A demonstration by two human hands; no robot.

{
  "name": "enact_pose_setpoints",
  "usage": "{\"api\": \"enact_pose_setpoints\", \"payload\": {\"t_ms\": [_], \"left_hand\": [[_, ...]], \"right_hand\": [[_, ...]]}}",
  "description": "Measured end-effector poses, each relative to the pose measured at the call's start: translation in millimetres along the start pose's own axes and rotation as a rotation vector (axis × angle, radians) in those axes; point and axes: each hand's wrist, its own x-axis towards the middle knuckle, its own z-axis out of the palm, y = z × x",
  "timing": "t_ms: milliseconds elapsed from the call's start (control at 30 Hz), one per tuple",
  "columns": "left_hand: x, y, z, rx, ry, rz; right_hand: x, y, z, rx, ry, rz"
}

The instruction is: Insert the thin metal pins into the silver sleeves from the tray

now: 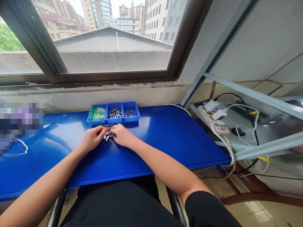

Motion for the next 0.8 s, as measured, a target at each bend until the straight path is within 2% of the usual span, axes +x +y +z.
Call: {"api": "enact_pose_setpoints", "payload": {"t_ms": [800], "left_hand": [[-0.3,-2.0,0.3,0.015,-0.007,-0.006]], "right_hand": [[-0.3,-4.1,-3.0,-0.097,-0.060,0.004]]}}
